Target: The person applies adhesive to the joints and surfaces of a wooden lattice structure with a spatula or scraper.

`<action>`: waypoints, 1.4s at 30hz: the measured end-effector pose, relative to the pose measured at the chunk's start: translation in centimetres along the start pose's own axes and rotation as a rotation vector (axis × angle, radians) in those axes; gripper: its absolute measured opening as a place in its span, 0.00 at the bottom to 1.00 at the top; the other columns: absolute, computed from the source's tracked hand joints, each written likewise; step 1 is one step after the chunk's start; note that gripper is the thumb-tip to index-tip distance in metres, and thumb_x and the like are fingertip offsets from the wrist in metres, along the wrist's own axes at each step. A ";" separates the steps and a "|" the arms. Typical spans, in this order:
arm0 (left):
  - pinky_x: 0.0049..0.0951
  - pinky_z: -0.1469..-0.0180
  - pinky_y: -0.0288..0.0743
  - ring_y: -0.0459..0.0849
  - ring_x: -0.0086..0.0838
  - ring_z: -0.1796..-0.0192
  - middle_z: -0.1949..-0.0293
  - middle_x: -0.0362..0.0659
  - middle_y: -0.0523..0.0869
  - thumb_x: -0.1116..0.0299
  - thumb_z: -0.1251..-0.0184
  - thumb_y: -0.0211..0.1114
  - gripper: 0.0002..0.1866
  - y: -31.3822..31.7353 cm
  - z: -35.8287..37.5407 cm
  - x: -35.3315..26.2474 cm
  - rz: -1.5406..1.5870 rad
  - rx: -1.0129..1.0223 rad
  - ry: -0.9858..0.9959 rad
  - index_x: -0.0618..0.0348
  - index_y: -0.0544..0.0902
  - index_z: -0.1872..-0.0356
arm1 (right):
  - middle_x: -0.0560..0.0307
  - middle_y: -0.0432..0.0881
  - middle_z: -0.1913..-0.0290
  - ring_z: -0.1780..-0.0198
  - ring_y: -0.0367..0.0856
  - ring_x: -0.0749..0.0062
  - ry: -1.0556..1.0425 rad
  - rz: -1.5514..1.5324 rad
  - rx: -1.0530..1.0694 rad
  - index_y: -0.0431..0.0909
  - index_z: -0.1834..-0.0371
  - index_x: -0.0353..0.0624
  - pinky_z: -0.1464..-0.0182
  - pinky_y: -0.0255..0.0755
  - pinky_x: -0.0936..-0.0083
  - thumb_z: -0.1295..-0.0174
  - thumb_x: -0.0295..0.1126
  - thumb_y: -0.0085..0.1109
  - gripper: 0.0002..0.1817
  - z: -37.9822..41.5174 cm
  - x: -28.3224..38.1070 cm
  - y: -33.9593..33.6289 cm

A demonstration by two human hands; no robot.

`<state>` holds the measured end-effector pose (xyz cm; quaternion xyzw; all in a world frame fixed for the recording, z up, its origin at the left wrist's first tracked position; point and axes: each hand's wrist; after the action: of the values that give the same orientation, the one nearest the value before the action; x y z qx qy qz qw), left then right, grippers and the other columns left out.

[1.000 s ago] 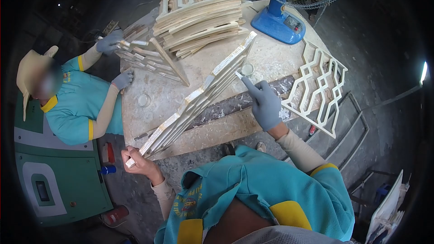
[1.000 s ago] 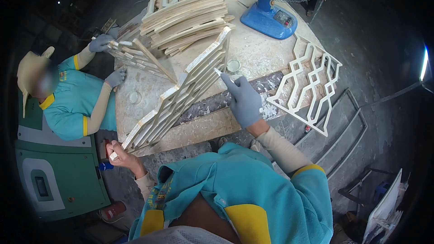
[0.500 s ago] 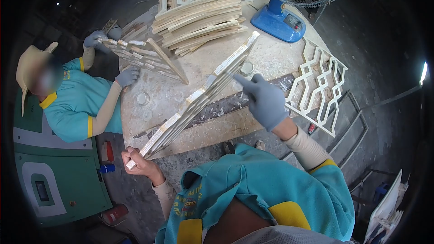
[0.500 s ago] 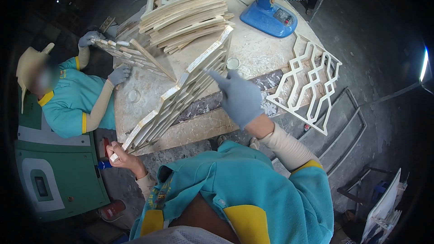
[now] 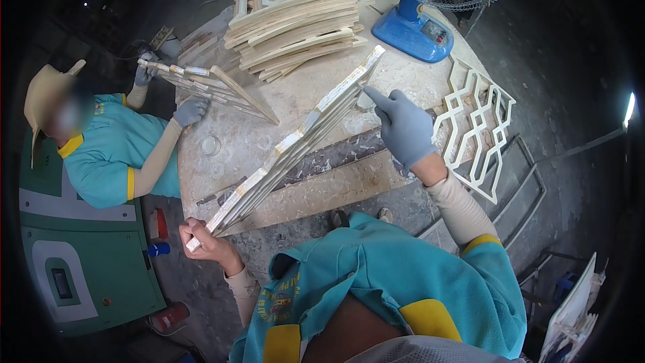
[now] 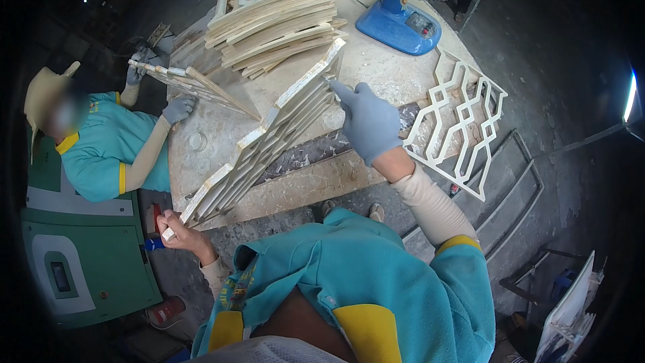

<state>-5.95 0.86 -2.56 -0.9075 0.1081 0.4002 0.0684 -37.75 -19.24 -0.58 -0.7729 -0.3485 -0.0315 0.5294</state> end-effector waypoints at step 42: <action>0.28 0.71 0.57 0.64 0.23 0.76 0.81 0.39 0.65 0.73 0.28 0.58 0.21 -0.4 0.5 0.0 -0.012 0.017 -0.008 0.60 0.61 0.82 | 0.49 0.78 0.66 0.71 0.82 0.50 0.031 -0.099 0.080 0.78 0.34 0.63 0.69 0.77 0.57 0.36 0.27 0.56 0.26 0.6 0.7 -1.0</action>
<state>-6.20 1.35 -2.86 -0.9060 0.1057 0.4022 0.0791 -37.98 -18.23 0.23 -0.7325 -0.3791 -0.0557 0.5627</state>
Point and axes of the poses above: each hand's wrist, its own z-axis away from the middle knuckle, its own y-axis out of the palm, x = y × z
